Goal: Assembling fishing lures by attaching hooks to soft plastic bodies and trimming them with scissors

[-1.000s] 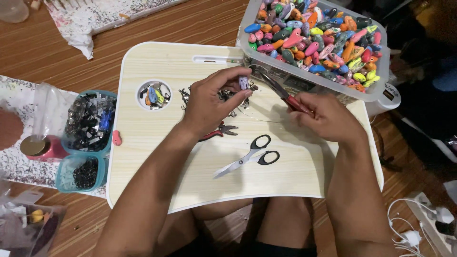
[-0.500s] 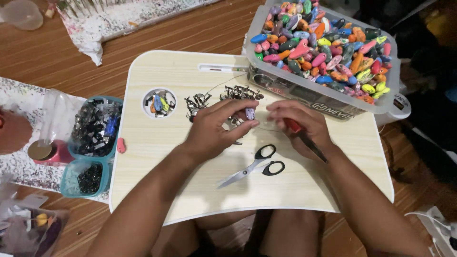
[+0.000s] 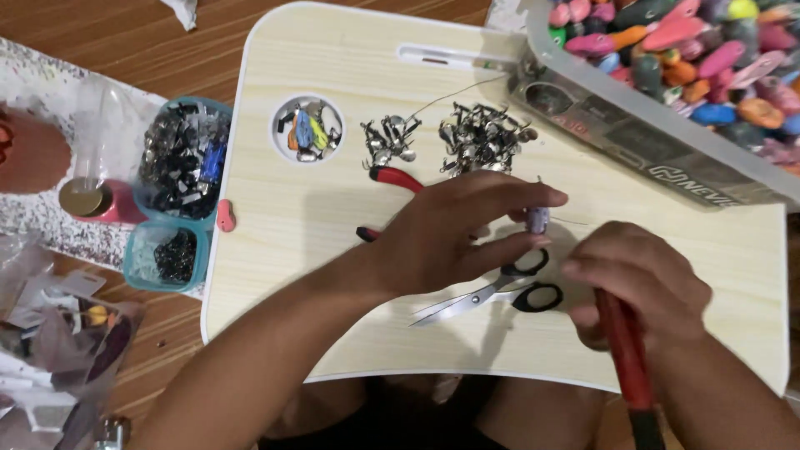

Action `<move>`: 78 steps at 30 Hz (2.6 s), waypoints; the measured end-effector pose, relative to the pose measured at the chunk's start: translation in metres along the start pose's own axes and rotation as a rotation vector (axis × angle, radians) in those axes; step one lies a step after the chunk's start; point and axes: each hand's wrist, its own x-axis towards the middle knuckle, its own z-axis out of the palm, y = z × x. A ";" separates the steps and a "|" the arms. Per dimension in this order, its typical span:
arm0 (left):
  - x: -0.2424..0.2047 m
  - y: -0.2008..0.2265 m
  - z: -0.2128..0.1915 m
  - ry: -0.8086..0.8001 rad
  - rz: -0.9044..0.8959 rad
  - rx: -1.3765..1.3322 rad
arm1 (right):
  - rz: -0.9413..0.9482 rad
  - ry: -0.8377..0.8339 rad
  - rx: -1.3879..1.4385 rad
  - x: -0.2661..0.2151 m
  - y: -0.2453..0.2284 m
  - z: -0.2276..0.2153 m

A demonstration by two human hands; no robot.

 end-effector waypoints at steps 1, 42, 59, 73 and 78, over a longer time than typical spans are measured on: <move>-0.001 -0.003 0.001 -0.001 -0.019 0.002 | 0.010 0.000 0.016 0.001 -0.008 -0.005; 0.005 0.003 -0.002 0.025 -0.047 0.071 | 0.519 -0.002 0.238 0.040 -0.027 -0.002; 0.026 0.014 -0.013 0.182 0.174 0.198 | 0.580 -0.117 0.060 0.093 -0.016 -0.038; 0.018 -0.016 -0.021 0.173 0.220 0.172 | 0.403 -0.357 -0.554 0.046 0.011 -0.038; 0.018 -0.026 -0.018 0.194 0.248 0.185 | 0.423 -0.385 -0.625 0.043 0.011 -0.038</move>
